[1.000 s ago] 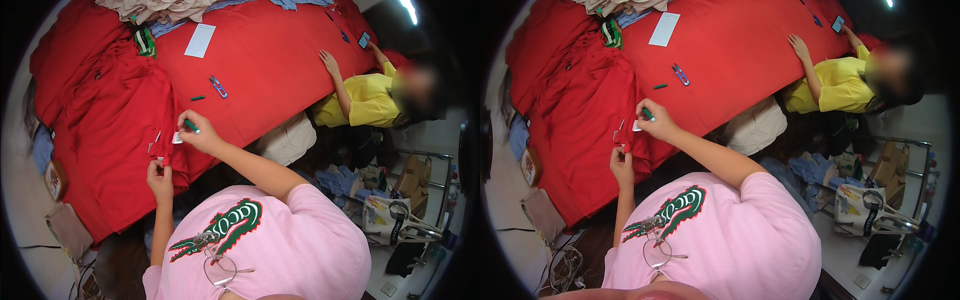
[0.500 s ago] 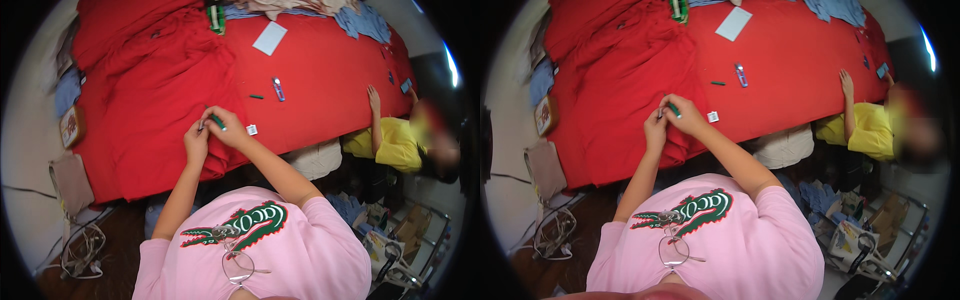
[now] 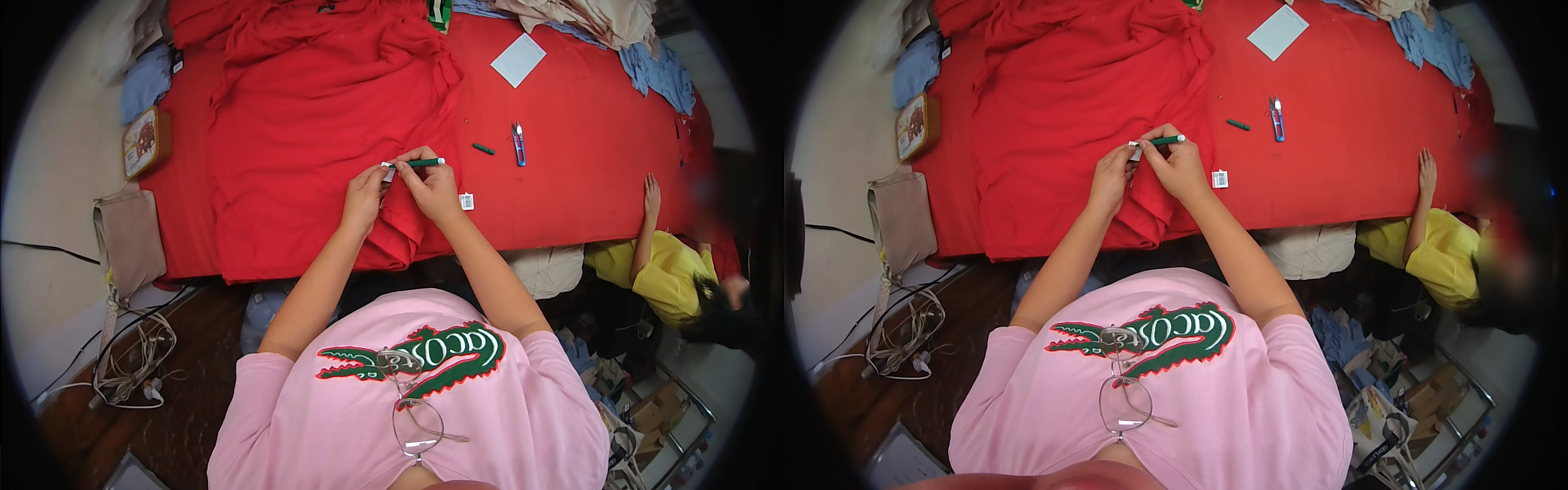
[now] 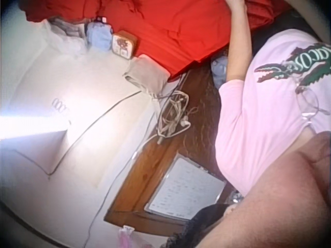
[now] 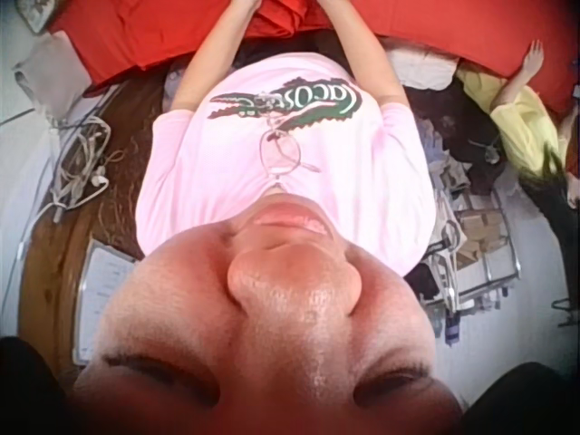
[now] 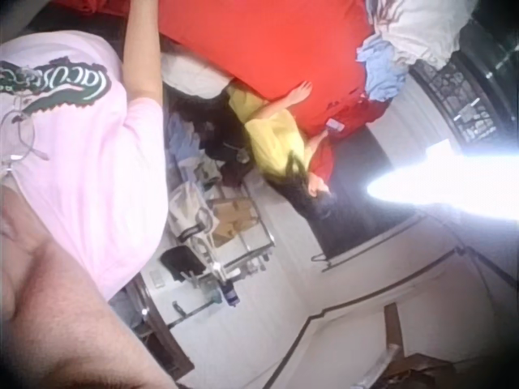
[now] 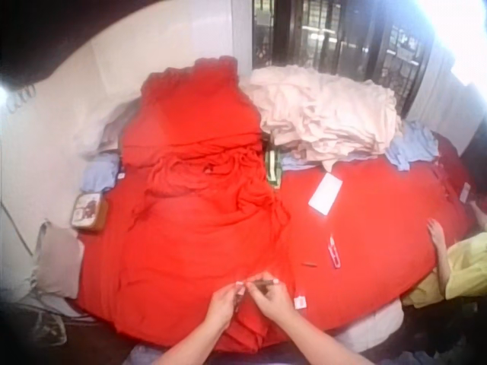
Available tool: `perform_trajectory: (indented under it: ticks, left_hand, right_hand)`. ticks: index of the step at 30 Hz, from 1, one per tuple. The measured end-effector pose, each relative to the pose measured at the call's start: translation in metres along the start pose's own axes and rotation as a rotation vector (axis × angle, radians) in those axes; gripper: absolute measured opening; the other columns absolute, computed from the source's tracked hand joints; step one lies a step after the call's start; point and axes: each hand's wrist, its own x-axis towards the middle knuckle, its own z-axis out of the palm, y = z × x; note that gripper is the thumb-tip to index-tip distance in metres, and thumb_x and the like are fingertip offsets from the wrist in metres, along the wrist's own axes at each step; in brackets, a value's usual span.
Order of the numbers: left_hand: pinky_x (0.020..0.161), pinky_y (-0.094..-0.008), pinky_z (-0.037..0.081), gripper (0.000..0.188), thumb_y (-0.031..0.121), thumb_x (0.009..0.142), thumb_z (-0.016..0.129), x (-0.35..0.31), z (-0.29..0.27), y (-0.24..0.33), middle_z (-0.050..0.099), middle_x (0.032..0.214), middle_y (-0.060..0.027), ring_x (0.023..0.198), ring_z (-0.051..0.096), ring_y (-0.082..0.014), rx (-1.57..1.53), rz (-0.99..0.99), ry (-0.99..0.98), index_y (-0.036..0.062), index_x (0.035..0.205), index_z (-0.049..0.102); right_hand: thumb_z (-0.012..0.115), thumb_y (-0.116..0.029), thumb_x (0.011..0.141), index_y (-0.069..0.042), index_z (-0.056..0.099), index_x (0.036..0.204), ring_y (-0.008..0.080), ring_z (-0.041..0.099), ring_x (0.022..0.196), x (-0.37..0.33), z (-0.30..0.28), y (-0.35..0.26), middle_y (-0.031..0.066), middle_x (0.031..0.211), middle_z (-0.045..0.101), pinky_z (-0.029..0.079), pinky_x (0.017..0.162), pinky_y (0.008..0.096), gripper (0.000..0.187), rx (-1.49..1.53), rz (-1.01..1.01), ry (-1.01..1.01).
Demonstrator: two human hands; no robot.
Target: The person marks small white tags on a red fabric using a green pen, then uses yellow-handled scissors to cut the fabric along marked lines. The person handles the fabric and tags repeatedly while another person sits nearby.
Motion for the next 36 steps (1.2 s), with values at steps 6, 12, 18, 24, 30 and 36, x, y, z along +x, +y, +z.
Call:
perform_trajectory:
  ticks: [6, 12, 18, 24, 30, 36]
  left_hand:
    - [0.068, -0.0226, 0.046, 0.028, 0.021, 0.108, 0.057, -0.002, 0.005, 0.001, 0.069, 0.091, 0.0022, 0.076, 0.058, -0.0055, 0.028, 0.023, 0.027, 0.0016, 0.118, 0.075]
    - [0.059, -0.0198, 0.037, 0.029, 0.020, 0.108, 0.057, 0.006, -0.001, -0.011, 0.066, 0.088, 0.0057, 0.070, 0.052, -0.0014, 0.058, 0.024, 0.008, 0.0027, 0.121, 0.076]
    - [0.089, -0.0362, 0.055, 0.033, 0.020, 0.104, 0.064, 0.002, 0.002, -0.017, 0.072, 0.101, -0.0118, 0.098, 0.070, -0.0224, 0.578, 0.345, 0.019, 0.0013, 0.130, 0.071]
    - [0.111, -0.0443, 0.048, 0.074, 0.008, 0.087, 0.079, -0.033, 0.053, -0.012, 0.052, 0.148, -0.0215, 0.134, 0.056, -0.0389, 0.880, 0.608, 0.006, 0.0085, 0.154, 0.049]
    - [0.109, -0.0435, 0.049, 0.060, 0.002, 0.088, 0.077, -0.046, 0.064, -0.001, 0.058, 0.142, -0.0176, 0.129, 0.058, -0.0363, 1.403, 0.998, 0.007, 0.0085, 0.145, 0.060]
    - [0.090, -0.0345, 0.059, 0.034, 0.015, 0.100, 0.074, -0.051, 0.063, -0.022, 0.073, 0.120, -0.0133, 0.101, 0.072, -0.0232, 0.652, 0.508, -0.172, -0.0008, 0.130, 0.071]
  right_hand:
    - [0.071, -0.006, 0.101, 0.002, 0.068, 0.104, 0.0103, 0.067, 0.088, 0.002, 0.001, 0.000, 0.0061, 0.093, 0.073, 0.053, 0.079, 0.0267, 0.009, -0.100, -0.045, -0.024]
    - [0.067, -0.005, 0.103, 0.003, 0.067, 0.108, 0.0121, 0.069, 0.088, -0.003, -0.009, -0.006, 0.0075, 0.095, 0.074, 0.055, 0.080, 0.0267, 0.009, 0.173, 0.040, 0.095]
    - [0.068, -0.007, 0.102, -0.003, 0.068, 0.115, 0.0167, 0.071, 0.090, -0.038, -0.110, 0.013, 0.0101, 0.101, 0.074, 0.057, 0.084, 0.0298, 0.013, -0.079, 0.093, 0.264]
    - [0.082, -0.008, 0.084, -0.007, 0.068, 0.110, 0.0308, 0.067, 0.105, -0.080, -0.126, 0.031, 0.0090, 0.098, 0.073, 0.052, 0.097, 0.0417, 0.029, -0.603, -0.087, 0.121]
    - [0.081, -0.004, 0.089, -0.006, 0.063, 0.105, 0.0142, 0.067, 0.090, -0.085, -0.109, 0.029, 0.0026, 0.090, 0.067, 0.054, 0.085, 0.0325, 0.025, -0.201, 0.140, 0.201]
    - [0.076, 0.003, 0.090, -0.006, 0.061, 0.112, 0.0102, 0.066, 0.090, -0.065, -0.074, -0.002, 0.0016, 0.096, 0.067, 0.054, 0.083, 0.0267, 0.027, 0.147, -0.021, 0.153]
